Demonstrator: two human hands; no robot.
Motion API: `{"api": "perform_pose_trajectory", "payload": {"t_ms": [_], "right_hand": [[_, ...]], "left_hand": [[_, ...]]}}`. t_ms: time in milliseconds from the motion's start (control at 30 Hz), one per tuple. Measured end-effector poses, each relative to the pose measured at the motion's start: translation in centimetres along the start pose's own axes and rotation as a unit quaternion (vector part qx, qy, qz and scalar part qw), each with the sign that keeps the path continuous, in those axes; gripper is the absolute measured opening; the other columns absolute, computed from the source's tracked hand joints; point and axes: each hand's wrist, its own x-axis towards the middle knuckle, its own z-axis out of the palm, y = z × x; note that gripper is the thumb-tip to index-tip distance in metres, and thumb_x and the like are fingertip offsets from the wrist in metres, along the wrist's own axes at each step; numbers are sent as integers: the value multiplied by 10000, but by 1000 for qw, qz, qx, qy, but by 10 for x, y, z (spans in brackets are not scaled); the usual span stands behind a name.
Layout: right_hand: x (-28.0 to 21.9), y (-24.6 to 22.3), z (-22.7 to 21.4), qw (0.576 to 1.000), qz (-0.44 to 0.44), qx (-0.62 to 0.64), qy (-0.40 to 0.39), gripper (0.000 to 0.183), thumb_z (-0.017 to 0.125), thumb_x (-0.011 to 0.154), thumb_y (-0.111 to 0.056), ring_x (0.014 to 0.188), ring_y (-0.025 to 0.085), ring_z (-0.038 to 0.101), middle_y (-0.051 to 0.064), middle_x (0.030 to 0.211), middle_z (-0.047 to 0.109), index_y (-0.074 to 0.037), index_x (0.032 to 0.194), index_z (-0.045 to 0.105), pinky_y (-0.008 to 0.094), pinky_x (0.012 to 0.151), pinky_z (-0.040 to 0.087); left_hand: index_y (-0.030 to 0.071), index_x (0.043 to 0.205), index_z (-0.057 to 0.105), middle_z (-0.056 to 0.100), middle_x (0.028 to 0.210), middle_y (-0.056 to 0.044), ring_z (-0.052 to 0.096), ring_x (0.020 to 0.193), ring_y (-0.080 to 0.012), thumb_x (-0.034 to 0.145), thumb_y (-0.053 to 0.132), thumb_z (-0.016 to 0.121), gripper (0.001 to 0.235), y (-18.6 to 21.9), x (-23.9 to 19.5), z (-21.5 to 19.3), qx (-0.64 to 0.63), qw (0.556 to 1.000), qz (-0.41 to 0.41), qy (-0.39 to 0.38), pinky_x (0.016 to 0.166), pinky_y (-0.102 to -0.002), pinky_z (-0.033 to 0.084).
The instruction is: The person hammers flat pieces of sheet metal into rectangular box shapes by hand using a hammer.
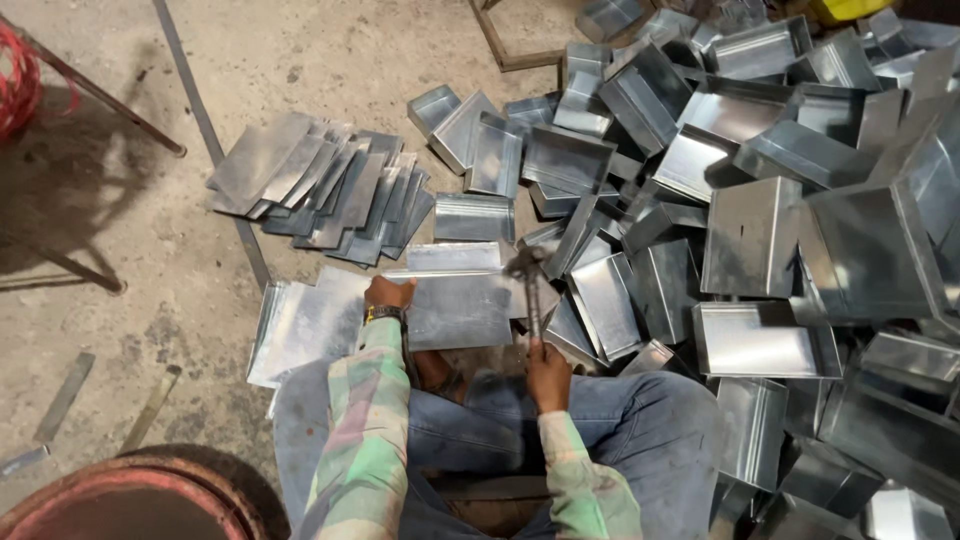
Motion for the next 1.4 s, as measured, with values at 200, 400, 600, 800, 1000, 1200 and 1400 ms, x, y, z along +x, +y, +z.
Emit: {"api": "perform_pose_trajectory", "payload": {"t_ms": [200, 400, 600, 800, 1000, 1200, 1400], "right_hand": [[-19, -110, -74, 934, -72, 348, 12, 355, 530, 1069, -378, 439, 60, 365, -32, 569, 460, -78, 886, 575, 258, 403, 273], [-4, -79, -45, 925, -148, 346, 44, 310, 531, 1094, -363, 514, 55, 379, -36, 648, 471, -85, 960, 547, 253, 459, 269], [19, 12, 16, 992, -114, -20, 39, 364, 590, 1073, -374, 611, 110, 517, -47, 670, 571, -50, 947, 698, 299, 557, 412], [-20, -82, -48, 949, -121, 290, -14, 443, 539, 1065, -448, 516, 75, 396, -16, 640, 494, -50, 871, 562, 279, 470, 299], [0, -48, -14, 961, -201, 188, 40, 390, 520, 1097, -400, 591, 138, 492, 54, 706, 549, -43, 956, 589, 315, 542, 369], [11, -30, -8, 985, -154, -3, 77, 309, 605, 1024, -288, 626, 283, 645, 190, 770, 690, -4, 930, 685, 394, 596, 481], [-12, -77, -44, 985, -130, 99, 53, 319, 558, 1049, -254, 596, 273, 588, 179, 674, 626, -2, 860, 613, 398, 576, 439]], "left_hand": [[-18, 1159, 678, 691, 1199, -288, 680, 1113, -447, 726, 578, 858, 759, -2, -7, -3, 32, 999, 6, 4, 931, -504, 563], [-14, 1195, 669, 677, 1222, -297, 666, 1136, -450, 727, 580, 856, 779, -3, -3, -1, 31, 999, -9, 0, 949, -493, 556], [-36, 1191, 675, 686, 1224, -297, 676, 1141, -440, 711, 592, 869, 814, -6, 5, 0, 24, 1000, 4, 10, 969, -478, 555], [3, 1148, 695, 702, 1185, -281, 683, 1106, -447, 697, 589, 861, 758, -6, 2, 4, 4, 1000, -8, 22, 928, -495, 567], [-11, 1161, 691, 695, 1195, -296, 682, 1113, -451, 701, 594, 865, 780, -10, 3, 3, 21, 1000, -9, 20, 937, -494, 563], [-24, 1190, 657, 679, 1207, -298, 666, 1124, -455, 688, 606, 869, 832, -6, 11, 5, 4, 1000, 3, 19, 951, -488, 551], [-35, 1189, 658, 688, 1196, -295, 670, 1120, -455, 711, 596, 861, 818, -9, 8, 7, 24, 999, 12, 23, 951, -497, 552]]}}
